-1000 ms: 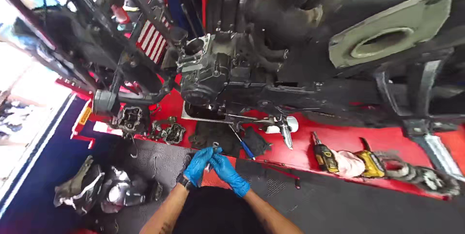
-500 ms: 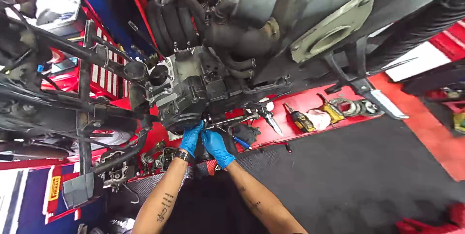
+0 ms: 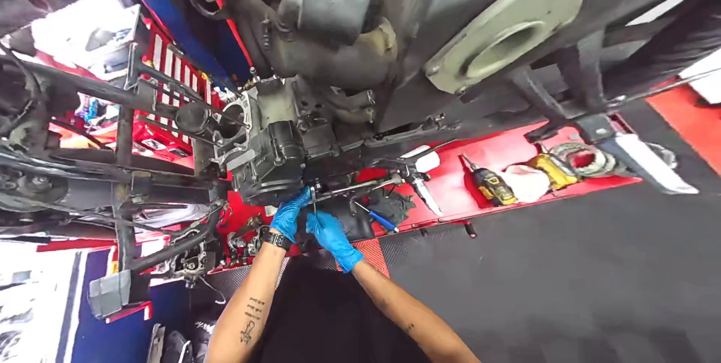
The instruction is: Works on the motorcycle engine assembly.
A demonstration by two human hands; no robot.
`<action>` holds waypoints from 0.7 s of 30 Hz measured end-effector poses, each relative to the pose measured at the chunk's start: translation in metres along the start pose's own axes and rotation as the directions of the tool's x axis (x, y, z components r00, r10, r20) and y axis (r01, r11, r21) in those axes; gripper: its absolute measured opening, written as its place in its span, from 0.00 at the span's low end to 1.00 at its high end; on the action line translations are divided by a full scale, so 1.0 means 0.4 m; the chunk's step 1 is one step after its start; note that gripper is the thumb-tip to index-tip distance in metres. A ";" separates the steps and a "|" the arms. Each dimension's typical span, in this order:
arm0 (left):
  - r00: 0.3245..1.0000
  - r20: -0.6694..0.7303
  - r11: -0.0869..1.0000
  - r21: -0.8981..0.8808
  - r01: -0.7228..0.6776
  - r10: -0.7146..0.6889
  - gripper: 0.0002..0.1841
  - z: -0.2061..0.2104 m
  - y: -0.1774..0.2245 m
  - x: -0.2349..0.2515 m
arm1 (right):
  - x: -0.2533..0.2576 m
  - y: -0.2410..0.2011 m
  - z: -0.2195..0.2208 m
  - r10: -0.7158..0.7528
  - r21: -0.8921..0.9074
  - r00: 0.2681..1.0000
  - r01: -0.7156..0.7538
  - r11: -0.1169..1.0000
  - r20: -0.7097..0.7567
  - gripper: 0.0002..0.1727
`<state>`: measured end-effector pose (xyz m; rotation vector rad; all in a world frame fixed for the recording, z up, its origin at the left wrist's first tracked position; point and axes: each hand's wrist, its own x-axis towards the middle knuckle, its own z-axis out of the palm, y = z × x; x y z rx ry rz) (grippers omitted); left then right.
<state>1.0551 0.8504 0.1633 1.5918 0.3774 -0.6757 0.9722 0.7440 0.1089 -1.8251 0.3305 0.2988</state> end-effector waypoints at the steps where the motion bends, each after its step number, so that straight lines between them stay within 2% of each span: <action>1: 1.000 0.012 1.000 0.015 -0.005 0.005 0.24 -0.001 0.002 0.003 | 0.022 0.010 0.005 -0.005 0.036 1.000 0.005 0.999 0.013 0.23; 3: 1.000 0.022 0.998 0.055 -0.001 0.000 0.24 -0.003 0.013 0.007 | 0.030 0.004 0.009 -0.033 0.174 0.999 0.034 0.984 -0.009 0.21; 6: 0.998 0.051 0.998 0.058 0.025 -0.028 0.22 -0.017 0.016 0.016 | -0.041 -0.046 0.008 -0.075 0.410 0.992 0.110 0.905 -0.099 0.18; 7: 0.996 0.080 0.999 0.024 0.030 -0.032 0.23 -0.019 0.009 0.018 | -0.057 -0.049 0.010 -0.072 0.374 0.986 0.124 0.919 -0.150 0.18; 9: 0.987 0.162 0.993 -0.120 0.011 0.009 0.21 -0.019 -0.002 0.016 | -0.063 -0.052 0.016 -0.080 0.013 0.964 0.086 0.996 -0.252 0.21; 10: 0.980 0.195 0.974 -0.227 0.005 0.041 0.18 -0.018 -0.004 0.010 | -0.064 -0.064 0.015 -0.091 -0.178 0.960 0.044 0.983 -0.264 0.23; 11: 0.975 0.212 0.944 -0.331 0.009 0.065 0.16 -0.021 -0.006 0.001 | -0.069 -0.080 0.014 -0.081 -0.292 0.968 0.008 0.956 -0.237 0.24; 12: 0.974 0.211 0.912 -0.410 0.010 0.084 0.15 -0.026 -0.009 -0.008 | -0.075 -0.091 0.014 -0.068 -0.324 0.978 0.000 0.946 -0.199 0.25; 13: 0.975 0.194 0.901 -0.434 -0.012 0.107 0.14 -0.032 -0.012 -0.013 | -0.076 -0.089 0.018 -0.060 -0.269 0.984 0.013 0.963 -0.168 0.24; 14: 0.978 0.154 0.913 -0.402 -0.071 0.143 0.12 -0.033 -0.016 -0.014 | -0.070 -0.071 0.025 -0.065 -0.121 0.985 0.045 0.992 -0.163 0.21; 15: 0.979 0.096 0.933 -0.332 -0.141 0.182 0.11 -0.027 -0.020 -0.017 | -0.063 -0.048 0.034 -0.067 0.111 0.983 0.087 0.990 -0.173 0.18; 17: 0.980 0.015 0.955 -0.226 -0.191 0.200 0.15 -0.009 -0.023 -0.028 | -0.057 -0.029 0.043 -0.033 0.558 0.988 0.112 0.822 -0.150 0.12; 19: 0.978 -0.029 0.956 -0.203 -0.210 0.209 0.17 0.006 -0.026 -0.037 | -0.052 -0.015 0.033 -0.071 0.750 0.996 0.080 0.656 -0.044 0.14; 21: 0.977 -0.052 0.951 -0.223 -0.213 0.207 0.16 0.010 -0.026 -0.035 | -0.035 0.001 0.020 -0.157 0.840 0.986 0.036 0.542 0.058 0.19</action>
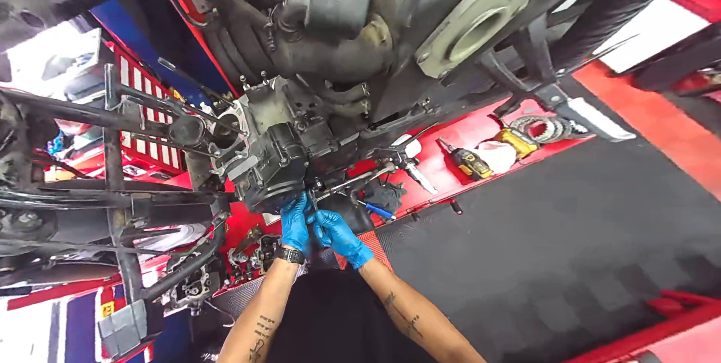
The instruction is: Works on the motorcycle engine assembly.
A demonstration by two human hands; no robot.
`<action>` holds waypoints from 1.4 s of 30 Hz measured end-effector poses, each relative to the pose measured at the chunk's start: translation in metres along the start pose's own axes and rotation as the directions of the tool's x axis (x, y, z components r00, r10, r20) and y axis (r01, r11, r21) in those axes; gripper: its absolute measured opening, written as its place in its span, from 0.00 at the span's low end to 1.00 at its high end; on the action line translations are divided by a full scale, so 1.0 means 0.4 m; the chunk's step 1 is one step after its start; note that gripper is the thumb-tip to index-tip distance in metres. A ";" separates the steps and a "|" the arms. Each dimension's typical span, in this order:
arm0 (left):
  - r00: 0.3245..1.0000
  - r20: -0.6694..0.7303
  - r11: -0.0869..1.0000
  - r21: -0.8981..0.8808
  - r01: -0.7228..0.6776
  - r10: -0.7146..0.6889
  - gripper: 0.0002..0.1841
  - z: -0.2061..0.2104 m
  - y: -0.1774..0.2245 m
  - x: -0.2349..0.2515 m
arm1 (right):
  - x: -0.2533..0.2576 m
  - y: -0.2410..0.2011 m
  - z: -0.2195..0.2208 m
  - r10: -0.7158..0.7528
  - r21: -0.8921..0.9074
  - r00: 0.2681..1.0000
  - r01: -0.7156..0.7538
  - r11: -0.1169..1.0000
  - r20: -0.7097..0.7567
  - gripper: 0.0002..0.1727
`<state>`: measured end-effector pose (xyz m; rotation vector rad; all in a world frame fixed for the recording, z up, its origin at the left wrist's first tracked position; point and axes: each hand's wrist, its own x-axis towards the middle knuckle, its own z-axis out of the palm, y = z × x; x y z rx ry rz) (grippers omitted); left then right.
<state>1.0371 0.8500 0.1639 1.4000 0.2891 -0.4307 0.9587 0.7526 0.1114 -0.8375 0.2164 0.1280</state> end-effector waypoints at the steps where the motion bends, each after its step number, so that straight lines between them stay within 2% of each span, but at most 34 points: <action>1: 1.000 -0.002 1.000 -0.015 0.002 -0.002 0.14 0.001 -0.002 0.005 | 0.008 0.000 -0.008 0.006 0.056 0.999 -0.009 0.998 0.052 0.21; 4: 0.999 -0.001 0.998 -0.053 0.045 -0.045 0.10 0.014 -0.002 0.016 | 0.029 0.006 -0.017 0.010 0.150 0.995 -0.025 0.988 0.103 0.16; 6: 0.994 -0.017 0.992 -0.062 0.107 -0.108 0.09 0.027 0.004 0.027 | 0.047 0.011 -0.022 0.000 0.125 0.996 -0.012 0.992 0.092 0.15; 9: 0.983 -0.004 0.983 -0.010 0.186 -0.186 0.11 0.021 0.012 0.037 | 0.078 0.024 -0.034 -0.069 -0.098 0.997 0.072 0.993 0.041 0.17; 12: 0.982 0.015 0.982 0.034 0.185 -0.186 0.12 0.007 0.005 0.054 | 0.107 0.031 -0.037 -0.154 -0.352 0.988 0.145 0.925 0.000 0.16; 16: 0.988 0.018 0.986 0.075 0.149 -0.150 0.12 -0.003 -0.004 0.063 | 0.107 0.031 -0.045 -0.101 -0.650 0.994 0.045 0.758 -0.050 0.16; 19: 0.983 0.017 0.976 0.127 0.179 -0.183 0.20 -0.001 0.005 0.055 | 0.059 0.024 -0.052 -0.015 -0.751 0.997 -0.052 0.658 -0.082 0.19; 23: 0.969 -0.025 0.956 0.160 0.247 -0.246 0.21 0.006 0.023 0.052 | 0.025 0.019 -0.033 0.073 -0.710 0.990 -0.137 0.690 -0.120 0.17; 26: 0.968 -0.031 0.956 0.148 0.252 -0.250 0.20 0.012 0.030 0.051 | 0.092 0.048 -0.041 0.001 -0.674 0.989 -0.101 0.731 -0.146 0.15; 28: 0.971 -0.031 0.957 0.161 0.240 -0.238 0.20 0.007 0.030 0.053 | 0.096 0.027 -0.029 -0.023 -0.641 0.986 -0.091 0.762 -0.167 0.15; 30: 0.975 -0.034 0.958 0.178 0.223 -0.221 0.20 0.005 0.030 0.060 | 0.078 -0.007 -0.015 -0.012 -0.559 0.982 -0.098 0.824 -0.190 0.16; 33: 0.974 -0.023 0.958 0.175 0.226 -0.225 0.22 0.005 0.030 0.056 | 0.081 0.003 -0.013 -0.025 -0.403 0.978 -0.062 0.913 -0.207 0.17; 35: 0.977 -0.034 0.964 0.161 0.211 -0.209 0.21 0.003 0.025 0.050 | 0.073 0.034 0.001 -0.063 -0.406 0.977 -0.026 0.914 -0.205 0.17; 38: 0.980 -0.024 0.967 0.154 0.201 -0.199 0.23 0.003 0.028 0.049 | 0.063 0.052 0.024 -0.134 -0.469 0.945 -0.022 0.883 -0.297 0.18; 40: 0.979 -0.009 0.964 0.174 0.202 -0.204 0.24 -0.001 0.040 0.048 | 0.040 0.035 0.047 -0.086 -0.435 0.931 -0.083 0.897 -0.356 0.18; 42: 0.973 -0.012 0.956 0.185 0.228 -0.230 0.23 0.001 0.046 0.038 | -0.015 -0.034 0.077 0.079 -0.385 0.918 -0.240 0.891 -0.389 0.19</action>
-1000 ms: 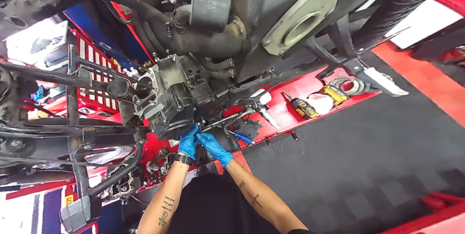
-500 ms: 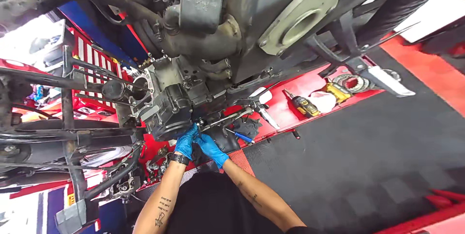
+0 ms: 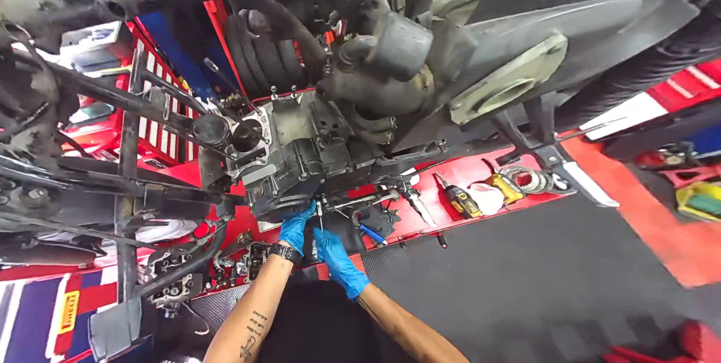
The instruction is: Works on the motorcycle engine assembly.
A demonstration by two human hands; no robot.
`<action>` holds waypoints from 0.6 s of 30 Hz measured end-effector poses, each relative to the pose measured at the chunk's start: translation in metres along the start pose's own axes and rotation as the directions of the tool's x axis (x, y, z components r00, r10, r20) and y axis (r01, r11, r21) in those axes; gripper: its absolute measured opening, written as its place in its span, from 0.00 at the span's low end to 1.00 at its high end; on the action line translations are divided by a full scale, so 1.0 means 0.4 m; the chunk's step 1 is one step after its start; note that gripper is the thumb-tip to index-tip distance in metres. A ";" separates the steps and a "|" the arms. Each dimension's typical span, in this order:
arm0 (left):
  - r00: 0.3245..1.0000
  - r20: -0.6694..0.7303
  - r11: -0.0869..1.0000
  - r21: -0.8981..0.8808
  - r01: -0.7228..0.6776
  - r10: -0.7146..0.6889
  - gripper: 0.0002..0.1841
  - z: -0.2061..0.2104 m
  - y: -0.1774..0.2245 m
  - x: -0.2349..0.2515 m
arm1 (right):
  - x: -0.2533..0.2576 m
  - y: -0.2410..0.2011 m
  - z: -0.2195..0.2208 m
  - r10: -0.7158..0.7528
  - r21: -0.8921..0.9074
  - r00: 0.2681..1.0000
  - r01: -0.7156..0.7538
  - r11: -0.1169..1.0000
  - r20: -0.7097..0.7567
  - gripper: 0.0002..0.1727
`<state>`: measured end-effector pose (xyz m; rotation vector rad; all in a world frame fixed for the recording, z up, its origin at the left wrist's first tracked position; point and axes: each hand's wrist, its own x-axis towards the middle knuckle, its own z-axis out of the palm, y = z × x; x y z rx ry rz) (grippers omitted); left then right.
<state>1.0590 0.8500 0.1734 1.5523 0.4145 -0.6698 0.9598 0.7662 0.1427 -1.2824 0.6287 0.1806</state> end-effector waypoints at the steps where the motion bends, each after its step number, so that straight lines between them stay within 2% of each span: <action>1: 1.000 0.002 1.000 0.010 0.013 -0.013 0.24 -0.002 0.004 0.000 | -0.036 -0.053 -0.017 0.086 -0.037 0.995 -0.084 0.996 0.049 0.19; 4: 0.999 0.035 0.999 0.051 0.002 -0.004 0.24 -0.010 0.006 0.003 | -0.090 -0.155 -0.065 0.215 -0.089 0.958 -0.201 0.975 0.189 0.16; 7: 0.999 0.045 0.996 0.085 0.024 -0.028 0.24 -0.021 0.010 0.006 | -0.020 -0.074 -0.042 0.118 -0.075 0.955 -0.101 0.992 0.273 0.13; 9: 0.996 0.062 0.994 0.090 0.063 -0.069 0.25 -0.022 0.013 0.002 | 0.070 0.015 -0.014 0.031 -0.169 0.979 0.003 0.986 0.200 0.13; 11: 0.996 0.055 0.992 0.105 0.070 -0.076 0.25 -0.022 0.015 0.000 | 0.081 0.016 -0.007 0.007 -0.241 0.994 0.019 0.970 0.106 0.15; 14: 0.997 0.057 0.993 0.111 0.037 -0.043 0.27 -0.030 0.020 0.005 | -0.027 -0.044 -0.019 0.054 -0.141 0.982 -0.029 0.990 0.179 0.19; 16: 0.998 0.043 0.996 0.081 0.047 -0.050 0.28 -0.028 0.019 0.001 | 0.008 -0.021 -0.018 0.064 -0.132 0.972 -0.034 0.991 0.228 0.19; 18: 0.996 0.042 0.995 0.068 0.077 -0.080 0.27 -0.024 0.022 -0.005 | 0.082 0.012 -0.015 0.057 -0.216 0.970 -0.005 0.976 0.235 0.15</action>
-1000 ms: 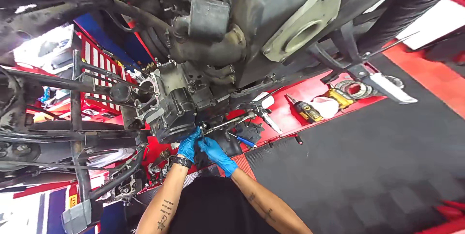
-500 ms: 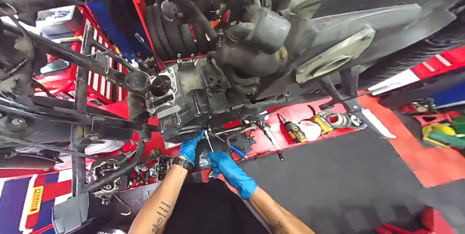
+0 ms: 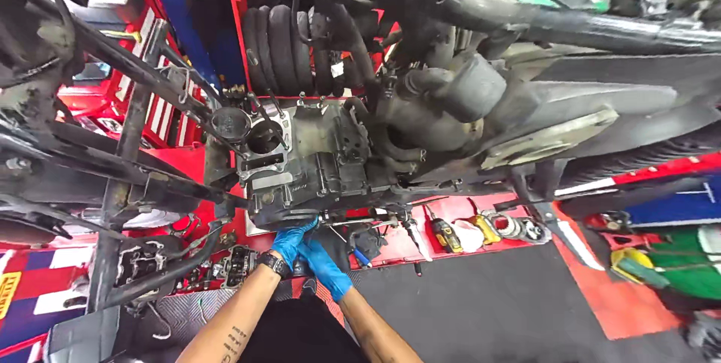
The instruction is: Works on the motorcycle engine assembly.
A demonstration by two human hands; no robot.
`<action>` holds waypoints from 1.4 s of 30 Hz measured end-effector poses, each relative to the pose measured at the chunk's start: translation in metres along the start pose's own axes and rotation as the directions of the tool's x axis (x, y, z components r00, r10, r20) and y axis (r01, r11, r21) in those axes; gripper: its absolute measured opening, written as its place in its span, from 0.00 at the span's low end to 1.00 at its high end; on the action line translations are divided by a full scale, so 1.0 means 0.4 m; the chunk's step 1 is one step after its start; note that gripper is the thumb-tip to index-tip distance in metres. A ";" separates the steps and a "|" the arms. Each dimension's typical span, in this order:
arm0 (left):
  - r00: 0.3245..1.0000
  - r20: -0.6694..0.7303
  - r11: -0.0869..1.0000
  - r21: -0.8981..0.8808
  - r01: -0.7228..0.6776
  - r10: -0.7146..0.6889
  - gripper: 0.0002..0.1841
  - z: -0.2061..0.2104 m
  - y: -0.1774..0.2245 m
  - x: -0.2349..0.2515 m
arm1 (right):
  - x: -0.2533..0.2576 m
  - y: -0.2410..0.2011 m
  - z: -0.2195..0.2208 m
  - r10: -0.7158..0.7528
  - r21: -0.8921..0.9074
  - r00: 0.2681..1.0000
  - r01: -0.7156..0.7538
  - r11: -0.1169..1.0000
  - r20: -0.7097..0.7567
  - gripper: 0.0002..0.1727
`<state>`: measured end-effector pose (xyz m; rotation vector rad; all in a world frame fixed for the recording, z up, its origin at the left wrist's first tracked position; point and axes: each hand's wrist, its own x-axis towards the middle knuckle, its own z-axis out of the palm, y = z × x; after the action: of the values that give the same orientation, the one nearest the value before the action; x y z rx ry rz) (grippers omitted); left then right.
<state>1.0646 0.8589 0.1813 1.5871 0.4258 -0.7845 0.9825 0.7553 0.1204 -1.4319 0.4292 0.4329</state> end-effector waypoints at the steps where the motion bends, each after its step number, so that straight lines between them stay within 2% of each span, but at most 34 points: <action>1: 1.000 -0.002 1.000 0.000 -0.001 0.001 0.26 0.002 0.001 -0.001 | 0.007 -0.003 -0.001 -0.015 -0.023 1.000 0.014 1.000 -0.025 0.16; 3: 0.999 0.000 0.997 0.062 -0.039 0.039 0.28 -0.006 0.003 0.008 | -0.050 -0.043 0.013 -0.015 0.008 1.000 0.015 1.000 -0.027 0.18; 5: 0.998 -0.001 0.995 0.080 -0.065 0.066 0.31 -0.005 -0.001 0.012 | -0.087 -0.037 0.012 -0.009 0.089 1.000 0.008 0.996 0.015 0.21; 7: 1.000 -0.012 0.999 0.042 -0.021 0.021 0.31 -0.003 -0.009 0.006 | -0.042 -0.007 0.023 -0.035 0.087 0.999 0.033 0.996 0.022 0.17; 9: 1.000 -0.011 0.999 0.035 0.015 -0.015 0.31 0.000 -0.003 0.004 | 0.012 0.005 0.029 -0.069 0.029 0.997 0.070 0.997 -0.045 0.13; 10: 1.000 -0.013 0.999 0.050 0.018 -0.017 0.31 -0.001 -0.001 0.004 | -0.001 -0.005 0.032 -0.078 0.030 0.995 0.080 0.996 -0.066 0.14; 13: 0.999 -0.006 0.996 0.067 -0.053 0.054 0.32 -0.007 -0.004 0.017 | -0.097 -0.029 0.017 -0.043 0.103 0.999 0.043 0.994 -0.006 0.22; 15: 0.999 -0.011 0.998 0.028 -0.049 0.049 0.31 -0.004 -0.009 0.013 | -0.061 0.002 0.004 -0.043 0.105 0.999 0.043 0.994 -0.003 0.20; 17: 0.999 -0.011 0.999 0.040 -0.029 0.030 0.31 -0.004 -0.001 0.007 | 0.025 0.050 0.003 -0.076 0.063 0.995 0.080 0.995 -0.071 0.15; 19: 1.000 -0.011 0.997 0.079 -0.027 0.028 0.32 -0.003 -0.004 0.003 | 0.018 0.064 0.011 -0.110 0.035 0.985 0.115 0.993 -0.136 0.17; 22: 0.998 -0.039 0.995 0.081 -0.056 0.059 0.33 -0.002 -0.006 0.014 | -0.107 0.008 0.013 -0.047 0.143 0.997 0.056 0.988 -0.067 0.24; 23: 0.998 -0.045 0.997 0.055 -0.051 0.053 0.32 0.001 -0.010 0.011 | -0.105 0.010 0.007 -0.028 0.146 0.998 0.037 0.989 -0.062 0.25; 25: 0.999 -0.032 0.998 0.055 -0.034 0.035 0.32 -0.003 -0.008 0.004 | -0.025 0.037 0.003 -0.004 0.100 0.998 0.010 0.995 -0.056 0.19; 27: 0.999 -0.029 0.998 0.049 -0.030 0.031 0.31 0.001 -0.008 0.000 | 0.035 0.060 0.005 -0.038 0.023 0.994 0.040 0.999 -0.103 0.16; 29: 0.999 -0.038 0.997 0.064 -0.032 0.034 0.34 -0.004 0.004 -0.001 | -0.028 0.020 0.019 -0.076 0.017 0.992 0.078 0.997 -0.101 0.22; 31: 0.996 -0.046 0.997 0.041 -0.070 0.072 0.35 -0.001 -0.001 0.002 | -0.117 -0.010 0.013 -0.025 0.112 0.999 0.029 0.993 -0.042 0.28; 33: 0.994 -0.041 0.995 0.010 -0.102 0.102 0.35 0.001 -0.008 0.001 | -0.093 0.005 0.007 0.029 0.147 0.999 -0.023 0.989 -0.043 0.26; 36: 0.999 -0.029 0.999 -0.006 -0.044 0.044 0.36 0.002 -0.001 -0.012 | 0.015 0.051 0.009 0.040 0.042 0.992 -0.036 0.998 -0.117 0.18; 37: 0.999 -0.031 0.999 -0.004 -0.041 0.041 0.36 0.002 0.000 -0.013 | 0.004 0.035 0.010 0.030 0.042 0.991 -0.025 0.999 -0.129 0.18; 40: 0.995 -0.032 0.996 -0.014 -0.090 0.089 0.35 -0.004 0.001 -0.001 | -0.127 -0.058 0.007 0.064 0.194 0.998 -0.057 0.979 -0.030 0.28; 42: 0.991 -0.035 0.990 -0.042 -0.131 0.129 0.33 0.001 -0.010 0.002 | -0.125 -0.033 0.002 0.095 0.230 0.994 -0.081 0.970 -0.051 0.28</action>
<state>1.0623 0.8590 0.1776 1.5709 0.3564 -0.6469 0.9470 0.7534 0.1582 -1.2093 0.5762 0.3981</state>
